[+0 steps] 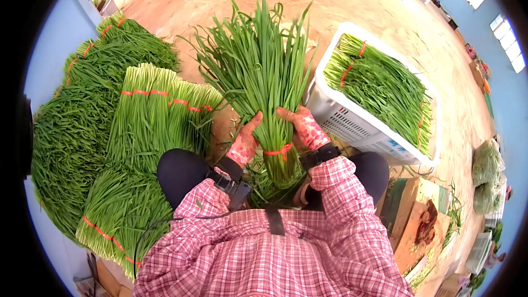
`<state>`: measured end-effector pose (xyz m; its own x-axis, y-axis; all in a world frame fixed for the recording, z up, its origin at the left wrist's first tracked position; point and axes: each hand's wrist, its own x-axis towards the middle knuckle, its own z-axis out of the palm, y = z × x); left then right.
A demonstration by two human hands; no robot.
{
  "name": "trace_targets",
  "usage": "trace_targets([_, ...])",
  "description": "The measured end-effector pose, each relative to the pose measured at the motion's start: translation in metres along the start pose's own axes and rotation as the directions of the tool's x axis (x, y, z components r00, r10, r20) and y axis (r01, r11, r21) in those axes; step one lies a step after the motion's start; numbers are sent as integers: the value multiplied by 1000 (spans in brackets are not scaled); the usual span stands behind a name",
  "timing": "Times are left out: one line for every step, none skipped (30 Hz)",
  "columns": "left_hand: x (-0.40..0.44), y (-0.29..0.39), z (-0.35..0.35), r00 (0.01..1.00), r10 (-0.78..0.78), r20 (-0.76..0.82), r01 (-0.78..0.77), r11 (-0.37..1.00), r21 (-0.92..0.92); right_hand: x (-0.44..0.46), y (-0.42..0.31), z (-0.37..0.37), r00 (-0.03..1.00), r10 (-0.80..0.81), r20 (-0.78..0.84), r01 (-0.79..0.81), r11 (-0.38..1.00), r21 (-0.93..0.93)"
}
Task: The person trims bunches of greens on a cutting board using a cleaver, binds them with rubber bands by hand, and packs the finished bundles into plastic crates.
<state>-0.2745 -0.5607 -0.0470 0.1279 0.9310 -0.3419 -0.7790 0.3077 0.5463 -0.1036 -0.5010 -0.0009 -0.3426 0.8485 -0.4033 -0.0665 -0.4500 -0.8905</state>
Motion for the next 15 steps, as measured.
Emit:
trace_targets([-3, 2, 6, 1000, 23, -14, -23, 999, 24, 0, -2, 1, 992, -129, -4, 129, 991, -31])
trace_targets([-7, 3, 12, 999, 46, -28, -45, 998, 47, -1, -4, 2, 967, -256, -8, 255, 965, -64])
trace_targets([-9, 4, 15, 997, 68, -42, -65, 996, 69, 34, 12, -21, 812, -579, -78, 499, 757, -422])
trace_targets([-8, 3, 14, 998, 60, -30, -58, 996, 66, 24, -14, -10, 762, -617, -197, 473, 738, -481])
trace_targets([-6, 4, 13, 999, 52, -15, -51, 997, 63, 11, -42, 1, 692, -653, -308, 440, 720, -538])
trace_targets([-4, 1, 12, 998, 63, 10, -63, 997, 52, 13, -54, 9, 566, -799, -202, 544, 547, -636])
trace_targets([-2, 0, 11, 997, 74, 36, -75, 996, 39, 14, -65, 19, 418, -905, -79, 616, 347, -707])
trace_targets([3, -5, 7, 992, 100, 75, -102, 995, 22, 6, -84, 37, 409, -908, 94, 626, 205, -752])
trace_targets([8, -10, 3, 985, 128, 112, -130, 992, 4, 8, -91, 49, 457, -870, 187, 605, 150, -782])
trace_targets([12, -14, -1, 989, 131, 75, -134, 990, 34, 14, -93, 54, 459, -854, 246, 529, 40, -848])
trace_targets([17, -18, -6, 990, 137, 37, -139, 988, 64, 21, -94, 55, 467, -831, 304, 446, -76, -892])
trace_targets([18, -20, -9, 991, 127, 32, -129, 989, 71, 30, -93, 48, 557, -766, 321, 437, -58, -897])
trace_targets([18, -21, -11, 993, 118, 27, -120, 990, 78, 38, -88, 43, 562, -780, 275, 491, 47, -870])
trace_targets([18, -20, -15, 994, 97, 56, -100, 993, 65, 47, -83, 38, 569, -790, 230, 541, 148, -828])
trace_targets([16, -16, -14, 994, 76, 84, -81, 995, 52, 50, -81, 40, 581, -792, 186, 585, 247, -773])
